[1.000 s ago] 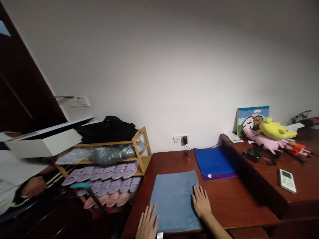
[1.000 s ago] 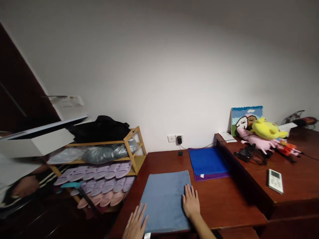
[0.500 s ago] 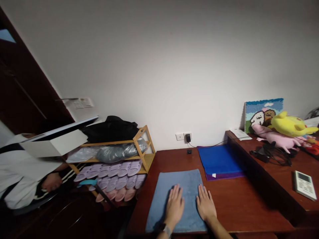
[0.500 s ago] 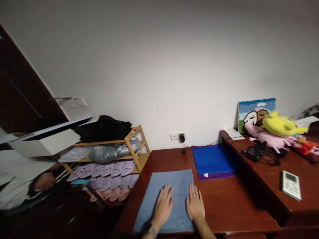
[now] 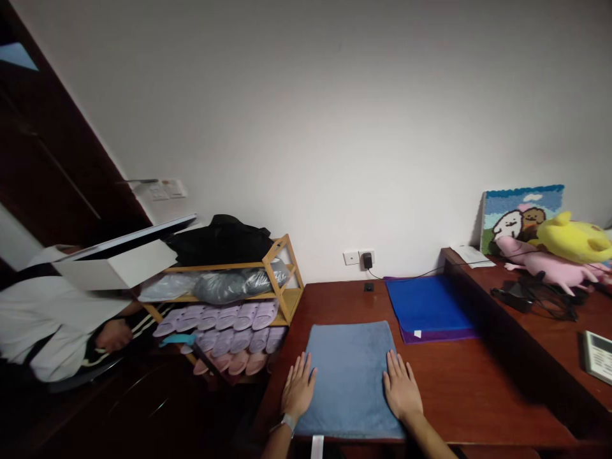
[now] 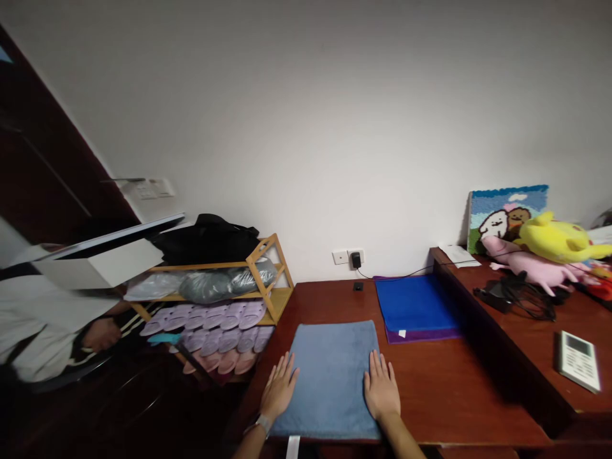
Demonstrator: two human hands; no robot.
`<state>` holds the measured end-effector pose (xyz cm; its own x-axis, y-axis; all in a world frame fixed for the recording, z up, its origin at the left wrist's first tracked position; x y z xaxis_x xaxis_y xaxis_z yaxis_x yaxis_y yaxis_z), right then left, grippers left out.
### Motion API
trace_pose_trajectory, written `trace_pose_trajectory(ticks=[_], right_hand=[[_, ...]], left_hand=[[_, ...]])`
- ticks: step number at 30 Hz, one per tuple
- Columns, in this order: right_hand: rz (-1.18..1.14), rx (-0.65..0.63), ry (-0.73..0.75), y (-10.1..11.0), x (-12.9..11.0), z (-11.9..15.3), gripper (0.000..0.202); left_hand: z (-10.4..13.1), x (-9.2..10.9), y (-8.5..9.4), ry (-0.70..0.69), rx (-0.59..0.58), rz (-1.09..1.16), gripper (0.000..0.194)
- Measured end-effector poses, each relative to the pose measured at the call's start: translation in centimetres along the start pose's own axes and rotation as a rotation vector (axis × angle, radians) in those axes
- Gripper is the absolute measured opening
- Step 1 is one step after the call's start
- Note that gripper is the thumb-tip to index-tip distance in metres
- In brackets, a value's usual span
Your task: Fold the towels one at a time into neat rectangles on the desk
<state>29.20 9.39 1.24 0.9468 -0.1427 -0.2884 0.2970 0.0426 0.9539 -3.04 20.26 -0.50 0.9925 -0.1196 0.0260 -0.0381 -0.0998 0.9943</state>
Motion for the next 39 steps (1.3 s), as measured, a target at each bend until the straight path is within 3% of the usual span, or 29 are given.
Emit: trace_pose_trajectory(ticks=[3, 7, 14, 22, 26, 29, 33, 36, 37, 39], right_hand=[[0.007, 0.008, -0.003, -0.3, 0.0, 0.1, 0.067], [-0.014, 0.009, -0.04, -0.2, 0.1, -1.0, 0.067], [-0.006, 0.04, -0.034, 2.1, -0.2, -7.2, 0.065], [0.008, 0.051, -0.05, 0.2, 0.5, -8.7, 0.069], [-0.005, 0.072, -0.05, -0.2, 0.7, -8.9, 0.07], [-0.017, 0.076, -0.043, -0.2, 0.7, -9.0, 0.07], [-0.028, 0.067, -0.037, 0.0, 0.8, -9.0, 0.069], [-0.009, 0.053, -0.039, 0.1, 0.8, -8.9, 0.068], [-0.003, 0.051, -0.039, 0.1, 0.8, -8.9, 0.068], [0.005, 0.047, -0.042, 0.0, 0.8, -9.0, 0.069]], left_hand=[[0.2, -1.4, -0.5, -0.009, 0.046, 0.016, 0.064], [0.4, -0.9, -1.0, -0.021, 0.097, 0.034, 0.063], [0.3, -1.4, -1.5, -0.028, 0.124, 0.059, 0.063], [0.4, -1.8, -2.1, -0.043, 0.149, 0.042, 0.063], [0.3, -1.7, -1.3, -0.054, 0.198, 0.0, 0.061], [0.0, 1.3, 0.6, -0.113, 0.269, 0.012, 0.061], [-0.8, 11.0, 2.6, -0.377, 0.24, 0.093, 0.062], [-2.1, 17.5, 2.2, -0.454, 0.142, 0.15, 0.062], [-2.7, 18.4, 1.8, -0.423, 0.106, 0.157, 0.062], [-4.1, 18.1, 0.8, -0.332, 0.043, 0.15, 0.065]])
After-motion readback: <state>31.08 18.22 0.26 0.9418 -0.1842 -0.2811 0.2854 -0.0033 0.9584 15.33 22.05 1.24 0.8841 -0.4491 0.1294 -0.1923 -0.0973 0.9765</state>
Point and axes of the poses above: each hand's wrist, its own z-axis away from the middle knuckle, its own y-axis out of the back of the hand, x = y × z, the point moved 3 cm from there along -z, towards the middle knuckle, and after that the axes turned 5 degrees about y, right-handed, at the moved point
